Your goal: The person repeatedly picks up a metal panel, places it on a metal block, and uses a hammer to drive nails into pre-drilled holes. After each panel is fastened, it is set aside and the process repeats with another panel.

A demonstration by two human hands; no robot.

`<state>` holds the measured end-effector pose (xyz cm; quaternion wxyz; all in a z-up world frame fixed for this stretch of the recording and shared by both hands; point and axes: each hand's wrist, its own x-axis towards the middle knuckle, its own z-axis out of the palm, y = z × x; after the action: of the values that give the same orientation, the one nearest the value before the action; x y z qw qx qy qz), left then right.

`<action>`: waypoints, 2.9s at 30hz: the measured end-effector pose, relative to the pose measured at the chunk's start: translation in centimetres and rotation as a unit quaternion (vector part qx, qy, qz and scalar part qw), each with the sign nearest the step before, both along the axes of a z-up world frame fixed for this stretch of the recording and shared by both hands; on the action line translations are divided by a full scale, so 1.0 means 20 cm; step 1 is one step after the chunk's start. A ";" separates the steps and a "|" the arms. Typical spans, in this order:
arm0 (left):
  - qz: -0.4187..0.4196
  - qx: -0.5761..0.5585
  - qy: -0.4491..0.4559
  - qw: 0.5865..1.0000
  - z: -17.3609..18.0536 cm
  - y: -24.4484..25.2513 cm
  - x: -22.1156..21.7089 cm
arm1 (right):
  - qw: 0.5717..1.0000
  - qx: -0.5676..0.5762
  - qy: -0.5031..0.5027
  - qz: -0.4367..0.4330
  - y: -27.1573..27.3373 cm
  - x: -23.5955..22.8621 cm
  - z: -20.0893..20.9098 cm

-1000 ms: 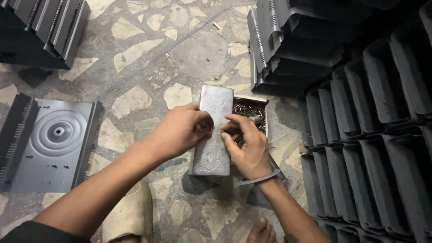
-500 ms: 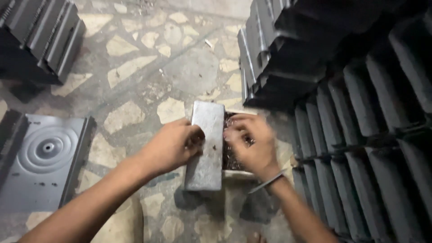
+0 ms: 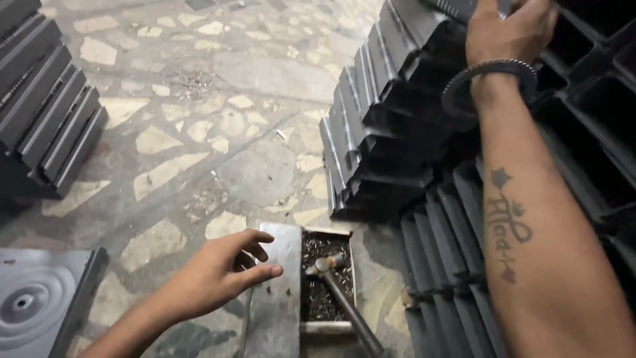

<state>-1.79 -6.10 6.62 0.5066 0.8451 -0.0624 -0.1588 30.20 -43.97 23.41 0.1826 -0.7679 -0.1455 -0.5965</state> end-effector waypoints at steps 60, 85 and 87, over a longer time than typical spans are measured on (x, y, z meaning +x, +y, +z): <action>0.244 -0.287 0.144 0.915 -0.33 -0.16 -0.19 | 0.634 0.418 0.615 0.210 0.57 -1.87 -1.26; 0.236 -0.290 0.157 0.914 -0.34 -0.15 -0.16 | 0.632 0.419 0.620 0.201 0.56 -1.84 -1.30; 0.239 -0.291 0.157 0.913 -0.34 -0.15 -0.16 | 0.630 0.419 0.622 0.200 0.57 -1.84 -1.28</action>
<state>-4.95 -9.17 -0.10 0.7562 0.6143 0.1782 -0.1382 -6.66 -32.56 -2.13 0.6468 -0.7494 0.1186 0.0775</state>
